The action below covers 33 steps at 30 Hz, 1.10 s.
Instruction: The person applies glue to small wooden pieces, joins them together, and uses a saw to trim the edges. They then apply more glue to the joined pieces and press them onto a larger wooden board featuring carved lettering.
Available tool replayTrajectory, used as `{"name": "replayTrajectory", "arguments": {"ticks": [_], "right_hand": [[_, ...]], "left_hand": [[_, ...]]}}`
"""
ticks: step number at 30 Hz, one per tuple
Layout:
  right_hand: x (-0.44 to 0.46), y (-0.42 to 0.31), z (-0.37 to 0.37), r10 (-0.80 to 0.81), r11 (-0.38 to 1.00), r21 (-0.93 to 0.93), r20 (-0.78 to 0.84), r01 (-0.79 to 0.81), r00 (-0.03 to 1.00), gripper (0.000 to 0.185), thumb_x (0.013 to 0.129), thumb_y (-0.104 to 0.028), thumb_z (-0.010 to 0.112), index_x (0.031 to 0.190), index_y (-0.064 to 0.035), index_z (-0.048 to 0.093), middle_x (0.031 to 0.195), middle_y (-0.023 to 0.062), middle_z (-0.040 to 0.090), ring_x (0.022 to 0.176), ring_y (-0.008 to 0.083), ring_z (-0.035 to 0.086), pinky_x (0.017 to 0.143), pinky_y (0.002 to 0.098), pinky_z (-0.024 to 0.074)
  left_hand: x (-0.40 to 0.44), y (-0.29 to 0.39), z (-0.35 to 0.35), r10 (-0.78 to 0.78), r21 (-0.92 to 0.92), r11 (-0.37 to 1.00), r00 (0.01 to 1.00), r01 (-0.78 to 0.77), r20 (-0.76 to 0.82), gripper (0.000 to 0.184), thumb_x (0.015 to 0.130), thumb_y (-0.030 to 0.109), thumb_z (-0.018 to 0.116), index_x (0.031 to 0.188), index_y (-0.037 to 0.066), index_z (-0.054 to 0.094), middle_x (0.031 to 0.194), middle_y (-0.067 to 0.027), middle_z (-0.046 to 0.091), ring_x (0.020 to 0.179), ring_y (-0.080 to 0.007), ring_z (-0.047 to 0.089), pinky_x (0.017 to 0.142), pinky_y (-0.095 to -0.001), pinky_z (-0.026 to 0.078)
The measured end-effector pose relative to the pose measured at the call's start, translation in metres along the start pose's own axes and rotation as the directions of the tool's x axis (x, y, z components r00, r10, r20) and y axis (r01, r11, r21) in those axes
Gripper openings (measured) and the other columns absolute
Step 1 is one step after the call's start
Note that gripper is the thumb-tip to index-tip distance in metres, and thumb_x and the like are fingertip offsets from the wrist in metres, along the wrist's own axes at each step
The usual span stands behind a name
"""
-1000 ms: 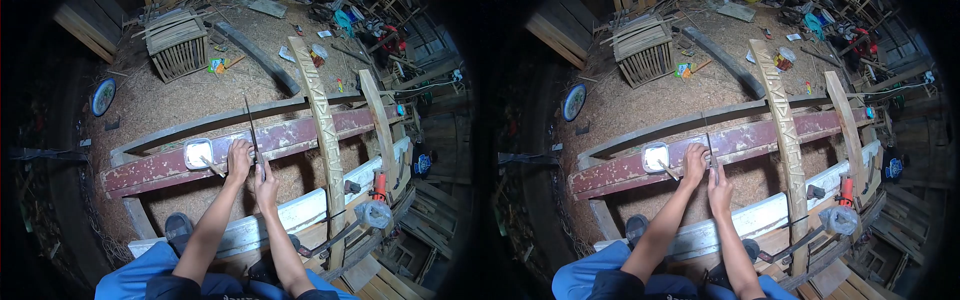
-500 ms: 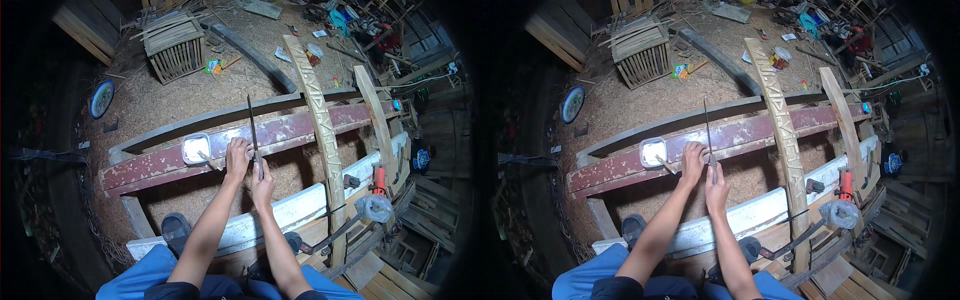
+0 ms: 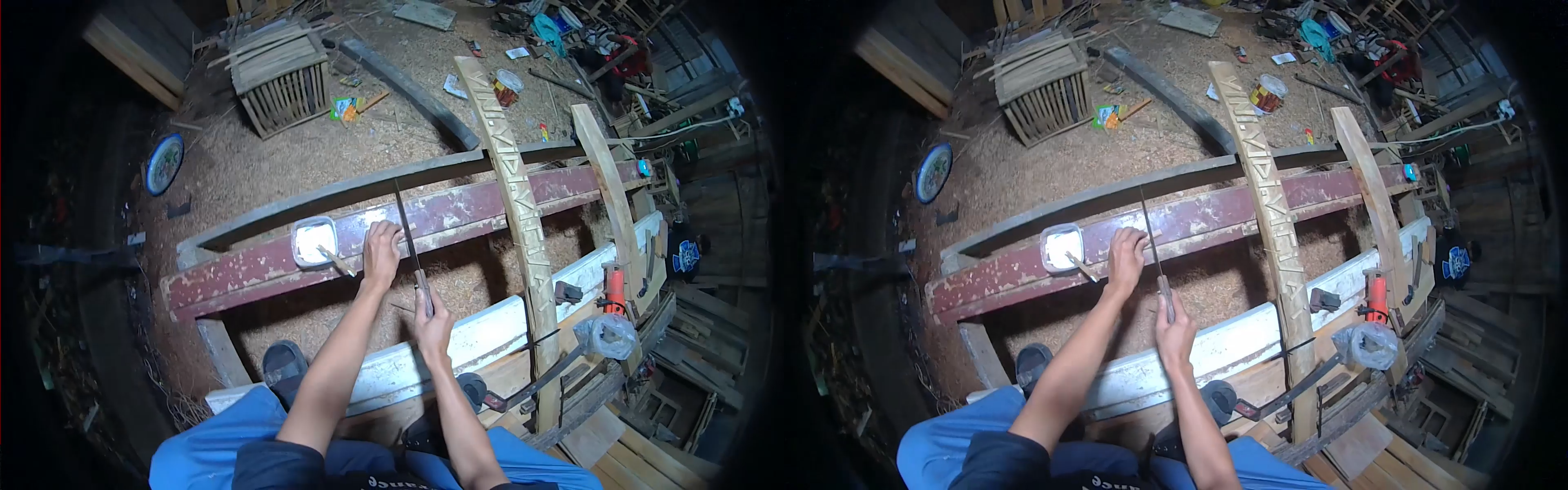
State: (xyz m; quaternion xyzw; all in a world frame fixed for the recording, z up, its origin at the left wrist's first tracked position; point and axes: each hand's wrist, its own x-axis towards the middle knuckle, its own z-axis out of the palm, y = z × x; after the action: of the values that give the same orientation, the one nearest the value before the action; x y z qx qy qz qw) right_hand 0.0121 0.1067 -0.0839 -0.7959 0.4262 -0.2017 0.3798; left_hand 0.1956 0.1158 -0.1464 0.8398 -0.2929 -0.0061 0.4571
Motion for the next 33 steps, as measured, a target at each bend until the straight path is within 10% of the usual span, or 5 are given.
{"name": "replayTrajectory", "arguments": {"ticks": [4, 6, 10, 33], "right_hand": [[0.03, -0.03, -0.005, 0.081, 0.992, 0.097, 0.005, -0.081, 0.997, 0.034, 0.105, -0.024, 0.065, 0.134, -0.006, 0.069, 0.093, 0.0283, 0.074, 0.082, 0.0367, 0.076, 0.073, 0.0435, 0.056], [0.032, -0.038, -0.007, 0.102, 0.985, 0.147, -0.09, -0.089, 0.991, 0.034, 0.106, -0.023, 0.064, 0.132, -0.0028, 0.07, 0.09, 0.0223, 0.075, 0.079, 0.0164, 0.068, 0.075, 0.0388, 0.0553], [0.03, -0.018, 0.009, 0.058, 0.987, 0.153, -0.098, -0.043, 0.993, 0.034, 0.104, -0.023, 0.066, 0.131, -0.0027, 0.07, 0.095, 0.0251, 0.076, 0.082, 0.0304, 0.076, 0.076, 0.0418, 0.056], [0.034, -0.02, 0.033, 0.063, 0.998, -0.009, 0.03, -0.063, 0.998, 0.038, 0.102, -0.026, 0.068, 0.128, 0.0007, 0.071, 0.094, 0.031, 0.073, 0.086, 0.046, 0.074, 0.074, 0.0503, 0.0567]], "left_hand": [[0.001, -0.009, 0.005, 0.019, -0.075, 0.997, 0.999, -0.022, -0.044, 0.007, 0.087, 0.002, 0.071, 0.093, -0.001, 0.074, 0.096, -0.0167, 0.068, 0.095, -0.0372, 0.062, 0.087, -0.0457, 0.05], [0.001, -0.014, 0.005, 0.017, -0.056, 0.998, 0.999, -0.019, -0.032, 0.007, 0.088, 0.003, 0.071, 0.093, -0.001, 0.074, 0.098, -0.0162, 0.068, 0.097, -0.0367, 0.062, 0.089, -0.0452, 0.05], [-0.003, -0.014, 0.001, 0.022, -0.014, 1.0, 1.0, -0.022, 0.008, 0.012, 0.09, 0.003, 0.067, 0.1, 0.001, 0.074, 0.104, -0.0131, 0.068, 0.107, -0.0336, 0.06, 0.093, -0.0445, 0.047], [-0.005, -0.017, -0.011, 0.088, 0.061, 0.994, 0.996, -0.088, 0.005, 0.015, 0.087, 0.001, 0.07, 0.101, 0.001, 0.076, 0.106, -0.0141, 0.069, 0.104, -0.0337, 0.063, 0.092, -0.0449, 0.051]]}}
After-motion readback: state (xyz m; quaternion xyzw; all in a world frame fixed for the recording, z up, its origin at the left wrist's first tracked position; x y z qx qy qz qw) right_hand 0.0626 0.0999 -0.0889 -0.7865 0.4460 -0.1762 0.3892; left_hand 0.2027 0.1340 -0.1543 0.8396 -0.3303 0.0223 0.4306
